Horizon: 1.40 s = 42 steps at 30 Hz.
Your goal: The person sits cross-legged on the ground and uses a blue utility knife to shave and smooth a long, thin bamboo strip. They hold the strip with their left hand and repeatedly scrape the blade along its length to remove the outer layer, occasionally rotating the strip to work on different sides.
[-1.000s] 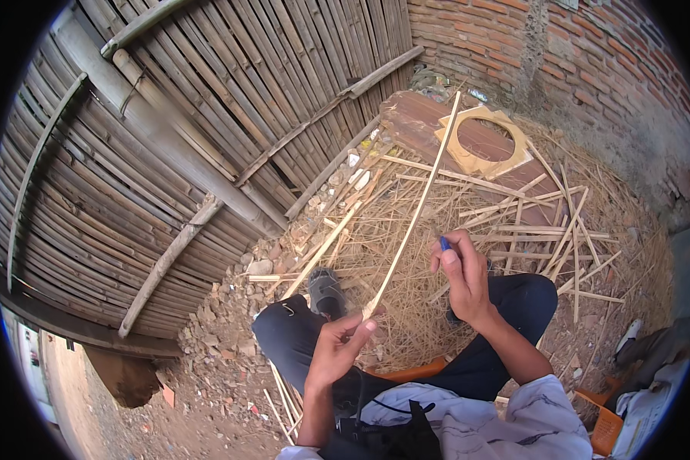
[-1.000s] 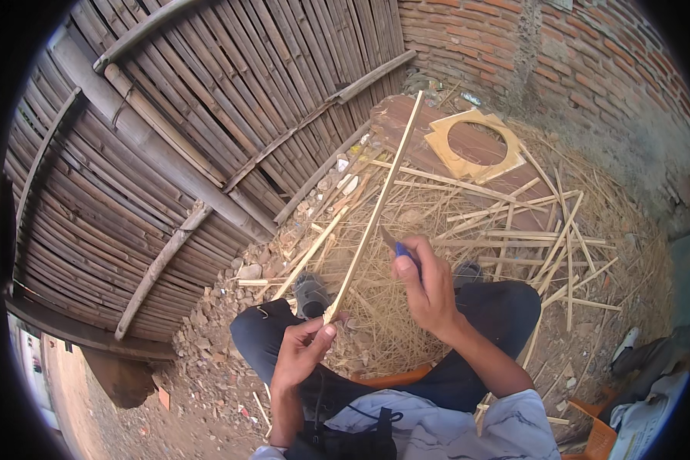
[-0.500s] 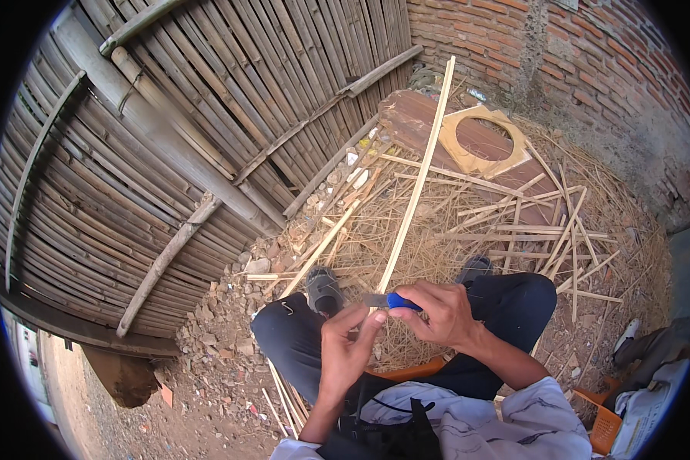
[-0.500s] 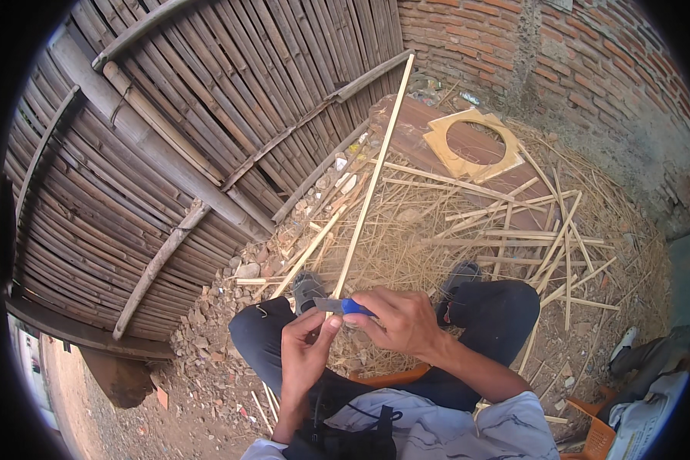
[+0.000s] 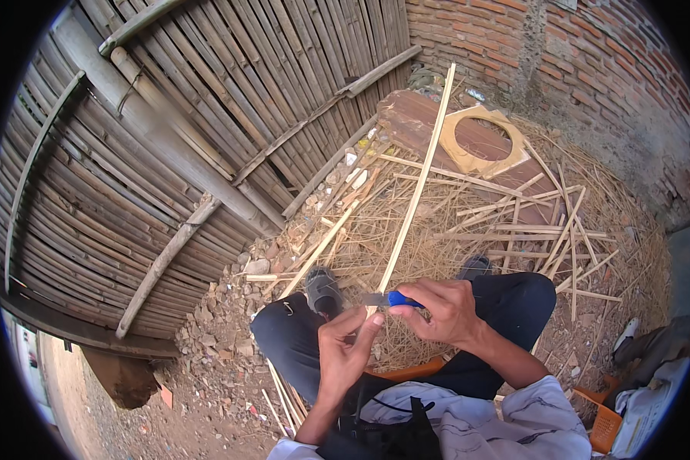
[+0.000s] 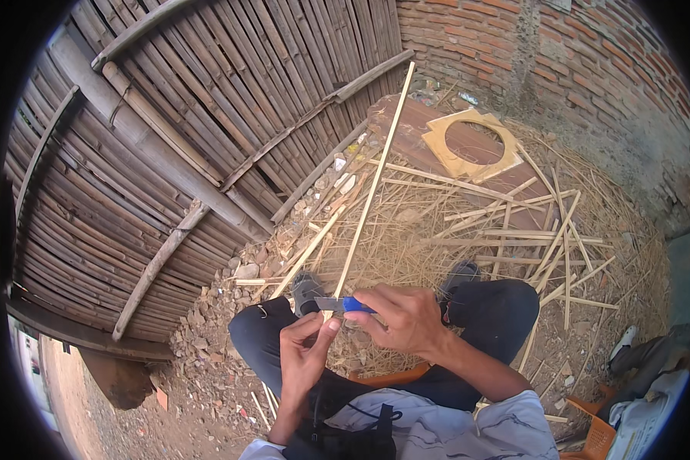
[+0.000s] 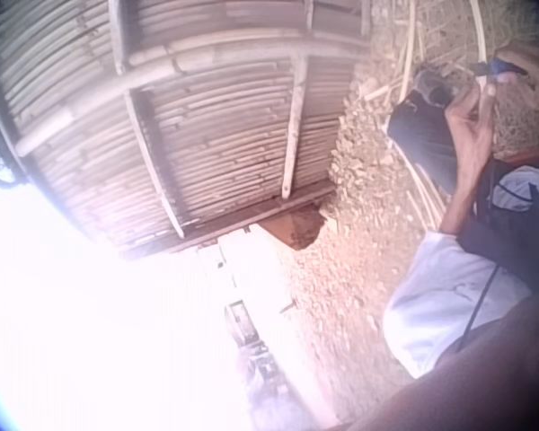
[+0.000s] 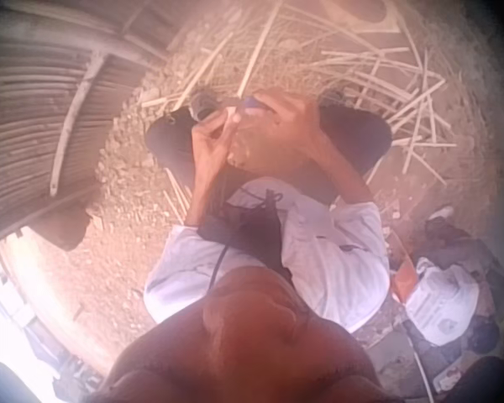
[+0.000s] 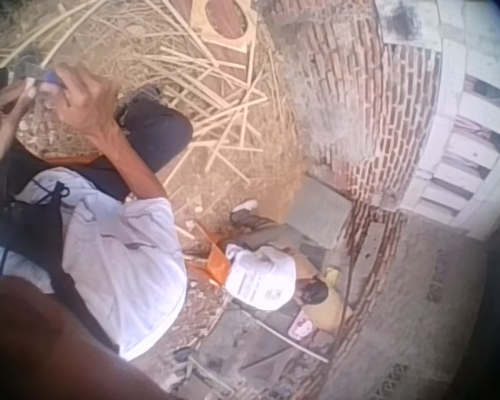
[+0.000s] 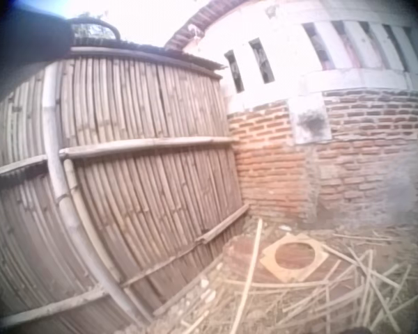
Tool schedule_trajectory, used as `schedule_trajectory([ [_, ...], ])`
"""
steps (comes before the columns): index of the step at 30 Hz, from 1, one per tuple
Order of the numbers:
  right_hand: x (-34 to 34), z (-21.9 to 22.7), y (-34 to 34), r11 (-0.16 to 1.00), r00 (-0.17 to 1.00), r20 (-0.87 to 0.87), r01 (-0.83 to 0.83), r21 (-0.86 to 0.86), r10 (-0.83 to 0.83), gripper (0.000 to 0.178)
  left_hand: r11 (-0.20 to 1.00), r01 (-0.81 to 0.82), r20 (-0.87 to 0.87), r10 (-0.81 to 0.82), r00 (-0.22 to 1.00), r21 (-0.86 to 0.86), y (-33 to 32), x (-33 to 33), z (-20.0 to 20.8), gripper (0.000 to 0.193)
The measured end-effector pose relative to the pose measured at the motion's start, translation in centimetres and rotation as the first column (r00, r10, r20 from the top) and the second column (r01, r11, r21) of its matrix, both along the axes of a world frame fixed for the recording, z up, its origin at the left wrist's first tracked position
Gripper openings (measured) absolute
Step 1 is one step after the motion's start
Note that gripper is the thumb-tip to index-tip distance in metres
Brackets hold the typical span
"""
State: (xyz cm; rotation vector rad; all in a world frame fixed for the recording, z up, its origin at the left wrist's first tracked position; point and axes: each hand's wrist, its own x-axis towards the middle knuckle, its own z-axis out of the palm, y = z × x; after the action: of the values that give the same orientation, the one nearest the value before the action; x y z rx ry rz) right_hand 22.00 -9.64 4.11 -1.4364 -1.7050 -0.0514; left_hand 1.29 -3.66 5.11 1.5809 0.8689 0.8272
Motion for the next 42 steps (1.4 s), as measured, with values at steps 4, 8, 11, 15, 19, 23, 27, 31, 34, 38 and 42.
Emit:
schedule_trajectory([
  [4,0.6,0.1,0.3,0.995,0.995,0.016,0.093,0.045,-0.094,0.03,1.0,0.004,-0.042,-0.003,0.999,0.015,-0.1,-0.3,0.0,0.019],
  [8,1.4,0.7,0.5,0.993,0.993,0.002,0.114,0.016,-0.114,0.028,1.0,0.011,-0.064,-0.011,0.998,-0.008,0.2,-0.8,-0.2,0.02],
  [11,2.4,1.0,1.0,0.978,0.98,-0.025,0.198,0.057,-0.197,0.028,0.999,0.017,-0.038,-0.015,0.999,0.039,0.0,-0.7,-0.1,0.019],
  [15,6.8,1.6,2.1,0.933,0.933,-0.111,0.352,0.079,-0.342,0.028,0.999,0.051,-0.138,-0.053,0.989,-0.016,-0.8,-2.8,-1.5,0.018],
  [19,7.9,2.0,2.0,0.948,0.95,-0.051,0.31,0.067,-0.307,0.028,0.996,0.033,-0.085,-0.039,0.996,-0.081,-0.1,-3.8,-1.8,0.018],
  [23,8.0,2.5,2.1,0.963,0.963,-0.041,0.267,0.038,-0.265,0.028,0.999,-0.023,-0.108,0.019,0.994,-0.033,0.7,-4.1,-2.7,0.019],
  [27,7.6,2.8,2.6,0.969,0.971,-0.04,0.238,0.072,-0.236,0.028,0.998,-0.064,-0.12,0.064,0.991,0.005,0.9,-4.0,-2.5,0.02],
  [31,8.3,3.0,2.9,0.966,0.969,0.036,0.241,0.093,-0.245,0.028,0.997,-0.077,-0.144,0.078,0.987,0.011,0.8,-4.2,-2.4,0.021],
  [34,9.5,3.0,3.9,0.939,0.946,0.042,0.311,0.144,-0.32,0.03,0.997,-0.08,-0.154,0.081,0.985,0.014,0.7,-4.6,-2.3,0.021],
  [38,14.4,4.5,6.7,0.898,0.901,0.004,0.432,0.077,-0.434,0.033,0.995,-0.092,-0.18,0.085,0.98,-0.034,0.5,-6.1,-3.4,0.021],
  [42,21.0,5.9,9.7,0.812,0.817,-0.036,0.575,0.096,-0.575,0.037,0.995,-0.09,-0.225,0.076,0.971,-0.053,1.0,-7.5,-3.9,0.021],
])
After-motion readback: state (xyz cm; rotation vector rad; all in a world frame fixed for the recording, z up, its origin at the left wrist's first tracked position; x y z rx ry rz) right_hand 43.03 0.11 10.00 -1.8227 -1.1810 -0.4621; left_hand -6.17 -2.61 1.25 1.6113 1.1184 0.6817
